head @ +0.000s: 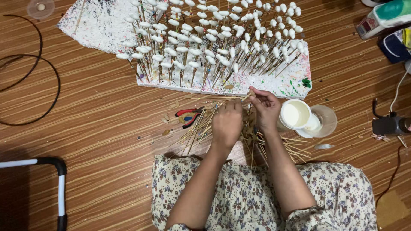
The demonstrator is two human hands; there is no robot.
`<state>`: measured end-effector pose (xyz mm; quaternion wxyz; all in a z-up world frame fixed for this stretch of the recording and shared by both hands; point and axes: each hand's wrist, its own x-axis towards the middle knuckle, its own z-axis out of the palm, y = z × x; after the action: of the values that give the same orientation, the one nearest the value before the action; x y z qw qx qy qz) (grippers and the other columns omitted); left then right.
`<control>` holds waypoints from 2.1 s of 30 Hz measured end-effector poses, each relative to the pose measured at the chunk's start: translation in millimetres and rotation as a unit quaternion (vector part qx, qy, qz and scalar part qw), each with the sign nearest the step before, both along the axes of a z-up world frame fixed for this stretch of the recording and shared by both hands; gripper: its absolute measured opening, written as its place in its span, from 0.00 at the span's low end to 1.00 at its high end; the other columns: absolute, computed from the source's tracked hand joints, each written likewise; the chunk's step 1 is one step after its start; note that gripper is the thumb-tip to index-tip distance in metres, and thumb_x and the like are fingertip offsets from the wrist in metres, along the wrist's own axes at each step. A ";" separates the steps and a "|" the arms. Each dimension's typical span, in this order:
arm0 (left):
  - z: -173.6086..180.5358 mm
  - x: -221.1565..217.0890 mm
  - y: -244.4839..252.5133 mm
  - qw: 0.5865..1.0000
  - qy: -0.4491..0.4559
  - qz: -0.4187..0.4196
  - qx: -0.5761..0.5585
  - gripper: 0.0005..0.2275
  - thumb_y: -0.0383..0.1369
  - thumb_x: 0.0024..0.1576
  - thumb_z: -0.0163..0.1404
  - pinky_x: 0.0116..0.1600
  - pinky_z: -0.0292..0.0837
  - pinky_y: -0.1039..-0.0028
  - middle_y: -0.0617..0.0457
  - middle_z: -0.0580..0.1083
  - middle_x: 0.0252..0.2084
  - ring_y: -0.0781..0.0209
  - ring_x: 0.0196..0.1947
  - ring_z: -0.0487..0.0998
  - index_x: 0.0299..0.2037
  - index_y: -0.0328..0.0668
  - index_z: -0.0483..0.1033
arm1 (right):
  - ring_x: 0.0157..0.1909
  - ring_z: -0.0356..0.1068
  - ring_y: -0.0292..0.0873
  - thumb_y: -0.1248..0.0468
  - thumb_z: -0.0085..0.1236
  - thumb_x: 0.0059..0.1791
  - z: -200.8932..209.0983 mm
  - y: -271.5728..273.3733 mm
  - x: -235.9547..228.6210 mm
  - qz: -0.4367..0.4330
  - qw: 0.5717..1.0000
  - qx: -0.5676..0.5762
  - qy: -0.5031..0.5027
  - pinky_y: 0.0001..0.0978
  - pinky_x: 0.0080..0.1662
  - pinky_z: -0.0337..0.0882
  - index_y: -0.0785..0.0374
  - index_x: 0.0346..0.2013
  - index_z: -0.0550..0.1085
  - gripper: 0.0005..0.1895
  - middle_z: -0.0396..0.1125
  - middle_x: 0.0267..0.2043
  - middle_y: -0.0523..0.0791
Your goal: Assembling fishing floats by attaching foam bodies to sticks and using pliers for trimming.
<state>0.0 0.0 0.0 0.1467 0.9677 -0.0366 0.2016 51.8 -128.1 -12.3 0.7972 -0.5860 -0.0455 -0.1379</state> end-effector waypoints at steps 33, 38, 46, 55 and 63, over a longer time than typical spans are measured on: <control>15.9 -6.2 11.4 0.723 0.175 -0.043 -0.667 0.10 0.25 0.63 0.47 0.31 0.61 0.83 0.55 0.71 0.18 0.70 0.22 0.66 0.38 0.41 0.84 | 0.38 0.73 0.39 0.73 0.62 0.52 -6.2 -15.0 5.0 0.074 0.973 -0.218 -0.029 0.33 0.45 0.74 0.69 0.45 0.81 0.07 0.71 0.36 0.48; -37.2 15.9 20.3 0.575 0.278 -0.057 -0.767 0.10 0.26 0.65 0.44 0.18 0.57 0.91 0.55 0.69 0.21 0.77 0.16 0.63 0.48 0.28 0.78 | 0.38 0.73 0.39 0.71 0.64 0.50 -20.2 -17.2 12.9 0.064 0.953 -0.293 -0.039 0.32 0.47 0.71 0.61 0.43 0.84 0.08 0.74 0.34 0.46; -23.9 15.8 18.1 0.880 0.130 -0.096 -0.447 0.10 0.33 0.58 0.59 0.55 0.74 0.61 0.45 0.79 0.43 0.41 0.49 0.79 0.48 0.42 0.82 | 0.45 0.72 0.38 0.72 0.63 0.51 23.6 -18.4 -10.9 0.052 0.965 -0.253 0.053 0.33 0.53 0.71 0.62 0.49 0.81 0.12 0.76 0.45 0.46; -55.8 21.8 19.6 0.747 0.208 -0.025 -0.631 0.06 0.26 0.57 0.59 0.28 0.77 0.79 0.46 0.80 0.32 0.63 0.29 0.81 0.43 0.36 0.83 | 0.41 0.76 0.41 0.71 0.61 0.53 -9.5 -25.9 -0.5 0.077 0.975 -0.208 0.024 0.34 0.49 0.76 0.66 0.47 0.80 0.08 0.75 0.44 0.50; -31.0 22.3 25.6 0.684 0.236 -0.099 -0.684 0.13 0.24 0.56 0.59 0.41 0.77 0.82 0.48 0.81 0.39 0.68 0.38 0.80 0.52 0.35 0.81 | 0.43 0.74 0.39 0.71 0.62 0.52 15.2 -21.5 -5.5 0.088 0.973 -0.213 0.018 0.33 0.51 0.74 0.66 0.49 0.80 0.10 0.74 0.44 0.48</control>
<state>22.3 25.6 -31.0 0.7905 0.6051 0.0515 -0.0796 46.3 -149.6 2.9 0.6638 -0.7384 -0.1107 -0.0439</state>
